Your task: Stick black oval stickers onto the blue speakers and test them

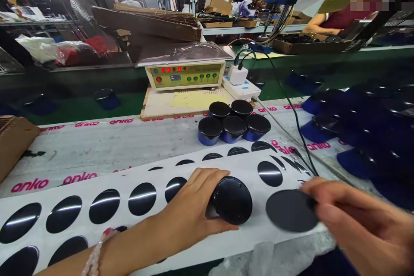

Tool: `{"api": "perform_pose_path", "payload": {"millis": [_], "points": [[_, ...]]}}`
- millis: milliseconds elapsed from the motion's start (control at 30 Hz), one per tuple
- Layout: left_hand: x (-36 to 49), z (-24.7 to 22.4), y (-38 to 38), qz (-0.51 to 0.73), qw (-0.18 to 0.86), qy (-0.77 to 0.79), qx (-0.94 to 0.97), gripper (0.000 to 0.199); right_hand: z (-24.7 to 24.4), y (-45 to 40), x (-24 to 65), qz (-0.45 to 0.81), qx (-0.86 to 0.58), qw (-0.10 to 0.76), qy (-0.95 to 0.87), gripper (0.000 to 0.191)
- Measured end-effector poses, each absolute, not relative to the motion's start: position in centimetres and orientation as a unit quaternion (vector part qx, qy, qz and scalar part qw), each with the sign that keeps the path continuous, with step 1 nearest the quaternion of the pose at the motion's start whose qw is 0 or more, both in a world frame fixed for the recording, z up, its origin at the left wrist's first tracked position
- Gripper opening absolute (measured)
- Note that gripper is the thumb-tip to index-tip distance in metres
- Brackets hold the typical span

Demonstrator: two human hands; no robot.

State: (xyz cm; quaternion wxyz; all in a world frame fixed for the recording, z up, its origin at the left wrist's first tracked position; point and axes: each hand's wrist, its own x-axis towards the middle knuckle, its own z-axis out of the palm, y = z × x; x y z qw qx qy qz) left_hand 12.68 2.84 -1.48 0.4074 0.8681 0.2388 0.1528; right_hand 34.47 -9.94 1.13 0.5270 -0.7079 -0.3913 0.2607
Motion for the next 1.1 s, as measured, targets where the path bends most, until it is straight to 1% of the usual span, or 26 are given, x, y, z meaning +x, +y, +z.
{"api": "perform_pose_path", "payload": {"millis": [67, 133, 233, 333, 467, 667, 833, 967, 1100], "points": [[12.7, -1.5, 2.8, 0.153, 0.410, 0.236, 0.868, 0.066, 0.4, -8.2, 32.4, 0.359, -0.648, 0.552, -0.382, 0.032], [12.8, -1.6, 2.8, 0.151, 0.410, 0.237, 0.868, 0.067, -0.9, -6.8, 31.0, 0.428, -0.605, 0.559, -0.371, 0.030], [12.9, -1.6, 2.8, 0.156, 0.400, 0.229, 0.874, 0.068, -2.4, -6.2, 30.1, 0.468, -0.591, 0.563, -0.340, 0.027], [12.9, -1.6, 2.8, 0.163, 0.391, 0.221, 0.879, 0.068, -3.0, -6.6, 30.1, 0.477, -0.588, 0.562, -0.333, 0.026], [13.0, -1.4, 3.0, 0.165, 0.389, 0.220, 0.879, 0.066, -2.9, -6.9, 30.1, 0.468, -0.593, 0.558, -0.344, 0.024], [12.9, -1.4, 2.9, 0.165, 0.394, 0.222, 0.876, 0.064, -2.3, -6.4, 29.8, 0.406, -0.618, 0.556, -0.380, 0.023], [12.8, -1.6, 2.9, 0.166, 0.390, 0.221, 0.878, 0.069, -1.4, -6.2, 29.5, 0.351, -0.645, 0.540, -0.412, 0.023], [12.9, -1.5, 2.8, 0.162, 0.389, 0.228, 0.878, 0.066, -1.1, -6.1, 29.2, 0.330, -0.659, 0.528, -0.421, 0.023], [12.9, -1.5, 2.7, 0.163, 0.382, 0.229, 0.880, 0.067, -1.3, -6.0, 28.9, 0.317, -0.665, 0.532, -0.417, 0.023]]}}
